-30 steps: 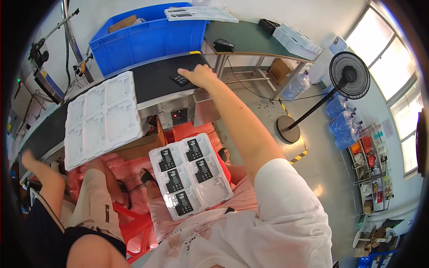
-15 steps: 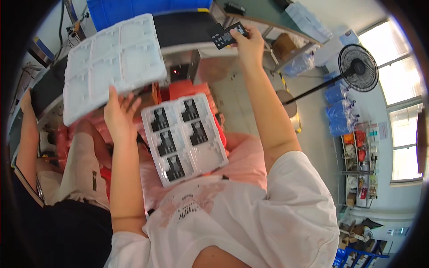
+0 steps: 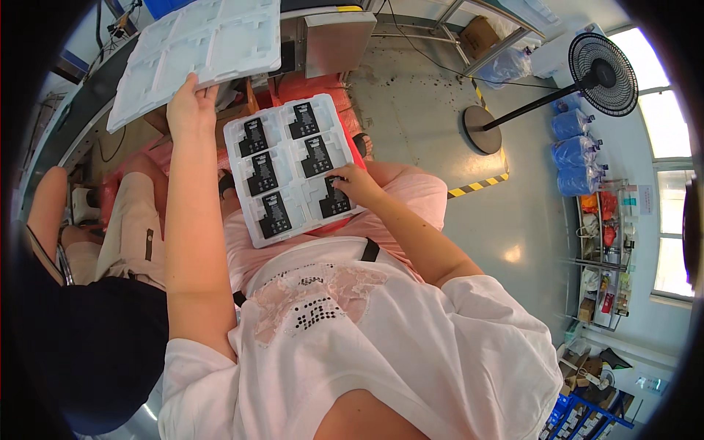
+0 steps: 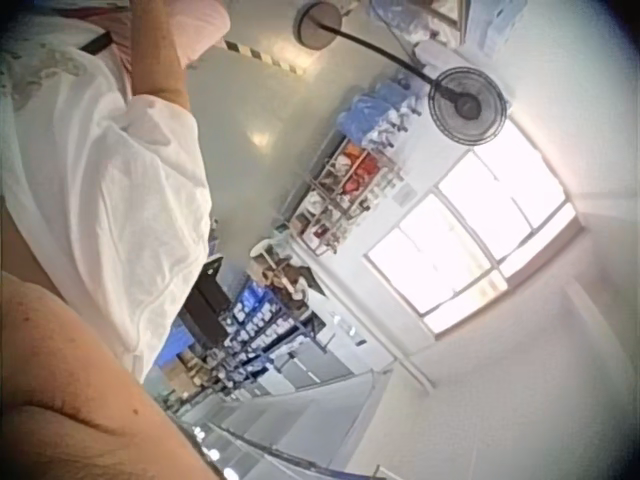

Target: The recorder is picking up electronic battery components from a conveyor belt and placing them into white plastic sorting trays.

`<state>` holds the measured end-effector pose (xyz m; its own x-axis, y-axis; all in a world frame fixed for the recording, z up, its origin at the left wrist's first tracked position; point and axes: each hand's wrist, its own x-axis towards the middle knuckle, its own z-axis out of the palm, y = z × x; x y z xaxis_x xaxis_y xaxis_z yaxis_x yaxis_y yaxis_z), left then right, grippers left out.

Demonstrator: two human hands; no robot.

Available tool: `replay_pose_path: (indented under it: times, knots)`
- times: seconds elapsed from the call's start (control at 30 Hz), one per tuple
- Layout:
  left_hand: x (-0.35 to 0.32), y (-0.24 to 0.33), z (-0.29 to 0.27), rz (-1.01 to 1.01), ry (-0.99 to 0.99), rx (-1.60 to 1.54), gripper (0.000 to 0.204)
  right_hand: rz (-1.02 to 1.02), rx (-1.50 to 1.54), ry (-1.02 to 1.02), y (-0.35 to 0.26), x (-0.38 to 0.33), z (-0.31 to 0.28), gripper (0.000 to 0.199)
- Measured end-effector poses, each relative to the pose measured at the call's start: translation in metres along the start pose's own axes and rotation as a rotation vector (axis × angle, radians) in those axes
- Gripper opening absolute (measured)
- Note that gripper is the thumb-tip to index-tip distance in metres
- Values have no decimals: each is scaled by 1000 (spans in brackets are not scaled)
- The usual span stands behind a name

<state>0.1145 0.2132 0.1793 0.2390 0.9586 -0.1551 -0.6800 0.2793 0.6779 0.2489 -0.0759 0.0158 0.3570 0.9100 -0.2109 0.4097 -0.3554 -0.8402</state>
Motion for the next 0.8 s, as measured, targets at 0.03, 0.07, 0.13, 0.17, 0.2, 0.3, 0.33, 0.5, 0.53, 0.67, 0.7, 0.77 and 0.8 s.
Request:
replay_pose_path:
  times: [0.03,0.07,0.13,0.17,0.2,0.3,0.33,0.5,0.53,0.67,0.7,0.77,0.8]
  knots:
    - [-10,7,-6,-29,31,22,37,-212,-223,187,6,-2,7,30]
    - [-18,13,-12,-23,27,25,37,-192,-293,225,-10,-11,4,38]
    - [-39,31,-29,-78,-36,51,38,-250,-378,195,-11,-23,6,40]
    - [-52,41,-39,-87,-80,52,39,-303,-465,162,-11,-28,7,43]
    - [-60,54,-56,-104,-102,70,42,-314,-463,161,-9,-36,12,43]
    - [-103,79,-77,-117,-147,136,47,-508,-910,-21,14,-53,25,43]
    - [-110,86,-88,-126,-113,130,48,-576,-874,-47,19,-55,26,40]
    - [-129,105,-142,-208,-53,180,45,-638,-845,-105,8,-46,13,39]
    - [-130,103,-150,-267,-45,200,45,-499,-601,-65,17,-39,17,36]
    - [-131,74,-170,-282,-178,514,41,272,607,98,-32,-28,-6,42]
    - [-133,64,-165,-247,-259,624,38,259,608,98,-32,-24,-10,42]
    - [-131,47,-167,-273,-291,632,34,261,1256,-36,-42,-15,-19,55]
    - [-128,38,-164,-350,-311,638,36,199,1289,-31,-52,-16,-24,56]
